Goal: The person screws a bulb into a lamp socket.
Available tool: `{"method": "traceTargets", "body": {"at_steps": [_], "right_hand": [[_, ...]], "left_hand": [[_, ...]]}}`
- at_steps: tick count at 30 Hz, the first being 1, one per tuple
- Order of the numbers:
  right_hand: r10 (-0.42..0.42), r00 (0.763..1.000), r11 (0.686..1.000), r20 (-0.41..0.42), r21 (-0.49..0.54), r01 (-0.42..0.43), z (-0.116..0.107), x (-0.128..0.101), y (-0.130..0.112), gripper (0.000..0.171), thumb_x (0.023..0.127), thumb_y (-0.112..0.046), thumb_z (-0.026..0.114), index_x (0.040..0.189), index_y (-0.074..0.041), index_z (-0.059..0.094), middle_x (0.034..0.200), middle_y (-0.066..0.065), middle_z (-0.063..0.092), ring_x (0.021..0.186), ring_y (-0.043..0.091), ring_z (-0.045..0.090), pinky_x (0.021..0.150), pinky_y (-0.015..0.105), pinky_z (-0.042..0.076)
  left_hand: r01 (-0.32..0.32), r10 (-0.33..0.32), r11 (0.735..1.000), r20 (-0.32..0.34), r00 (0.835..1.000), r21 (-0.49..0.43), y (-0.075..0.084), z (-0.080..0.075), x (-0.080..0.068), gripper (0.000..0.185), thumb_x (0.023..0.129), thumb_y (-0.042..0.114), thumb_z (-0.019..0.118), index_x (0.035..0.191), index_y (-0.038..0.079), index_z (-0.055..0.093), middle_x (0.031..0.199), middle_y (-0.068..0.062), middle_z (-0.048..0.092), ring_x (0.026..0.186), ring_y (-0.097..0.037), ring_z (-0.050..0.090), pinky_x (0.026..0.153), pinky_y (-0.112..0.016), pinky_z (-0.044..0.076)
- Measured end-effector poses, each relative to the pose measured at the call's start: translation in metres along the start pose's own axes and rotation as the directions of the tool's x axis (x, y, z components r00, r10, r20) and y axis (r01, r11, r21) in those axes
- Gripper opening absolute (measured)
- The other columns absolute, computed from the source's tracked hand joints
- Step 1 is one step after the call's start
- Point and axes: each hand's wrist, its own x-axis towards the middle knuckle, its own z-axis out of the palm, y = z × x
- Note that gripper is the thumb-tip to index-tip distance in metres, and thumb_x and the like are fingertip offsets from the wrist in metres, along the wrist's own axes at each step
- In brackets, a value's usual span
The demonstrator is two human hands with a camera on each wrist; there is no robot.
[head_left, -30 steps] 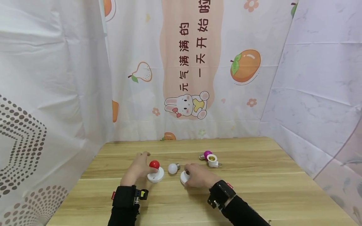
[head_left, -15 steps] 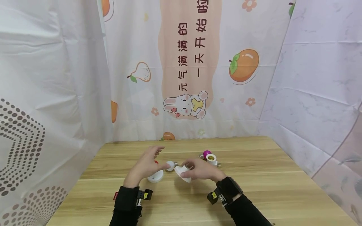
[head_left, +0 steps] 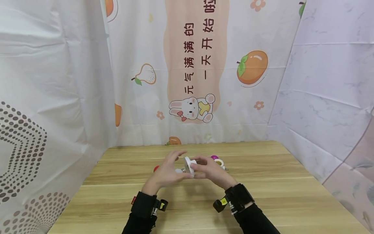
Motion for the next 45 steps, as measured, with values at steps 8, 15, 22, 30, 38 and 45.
{"method": "traceTargets", "body": {"at_steps": [8,15,22,30,38,45], "right_hand": [[0.005,1.000,0.986,0.004,0.165,-0.006,0.001,0.000,-0.007,0.061,0.104,-0.028,0.059,0.148,0.008,0.035,0.142,0.025,0.046,0.127,0.036,0.054,0.103,0.046,0.050],[0.008,1.000,0.977,0.008,0.211,-0.010,0.003,0.001,-0.011,0.057,0.105,-0.029,0.057,0.144,0.008,0.037,0.139,0.022,0.051,0.126,0.034,0.057,0.102,0.044,0.050],[0.002,1.000,0.975,0.029,0.222,-0.008,0.009,0.003,-0.014,0.053,0.105,-0.029,0.057,0.141,0.007,0.043,0.134,0.019,0.054,0.123,0.032,0.060,0.101,0.045,0.052],[-0.003,1.000,0.985,0.009,0.175,0.002,0.007,0.006,-0.016,0.061,0.105,-0.034,0.056,0.144,0.010,0.039,0.126,0.025,0.061,0.113,0.033,0.066,0.101,0.049,0.050],[-0.026,0.992,0.988,-0.122,-0.155,0.007,0.009,0.015,-0.013,0.055,0.100,-0.036,0.067,0.139,0.001,0.053,0.128,0.019,0.062,0.118,0.033,0.062,0.099,0.043,0.053],[-0.110,0.986,0.827,-0.128,-0.562,0.019,0.019,0.028,-0.012,0.049,0.093,-0.033,0.075,0.133,-0.008,0.061,0.127,0.014,0.065,0.120,0.031,0.061,0.098,0.049,0.051]], "left_hand": [[-0.092,0.091,0.996,-0.074,0.993,-0.003,0.000,0.013,0.006,0.090,0.072,0.037,0.094,0.146,0.015,0.047,0.144,-0.004,0.046,0.132,-0.025,0.047,0.108,-0.046,0.044],[-0.106,0.107,0.994,-0.096,0.990,0.008,0.001,0.018,0.006,0.088,0.075,0.035,0.092,0.148,0.019,0.045,0.144,-0.004,0.044,0.128,-0.030,0.051,0.102,-0.053,0.047],[-0.100,0.101,0.995,-0.108,0.989,0.009,0.000,0.016,0.006,0.078,0.078,0.033,0.091,0.143,0.023,0.050,0.143,-0.003,0.046,0.125,-0.029,0.052,0.099,-0.059,0.048],[-0.111,0.104,0.993,-0.153,0.983,-0.033,-0.005,0.000,0.005,0.075,0.078,0.025,0.091,0.141,0.013,0.053,0.139,-0.009,0.053,0.121,-0.023,0.054,0.098,-0.048,0.051],[-0.055,0.033,0.995,-0.248,0.968,-0.082,-0.016,-0.024,-0.003,0.072,0.083,0.026,0.087,0.145,0.015,0.051,0.139,-0.007,0.054,0.123,-0.028,0.053,0.094,-0.049,0.054],[0.010,-0.058,0.987,-0.297,0.953,-0.160,-0.022,-0.037,-0.009,0.070,0.086,0.028,0.084,0.146,0.017,0.050,0.140,-0.010,0.052,0.125,-0.030,0.052,0.095,-0.051,0.053]]}}
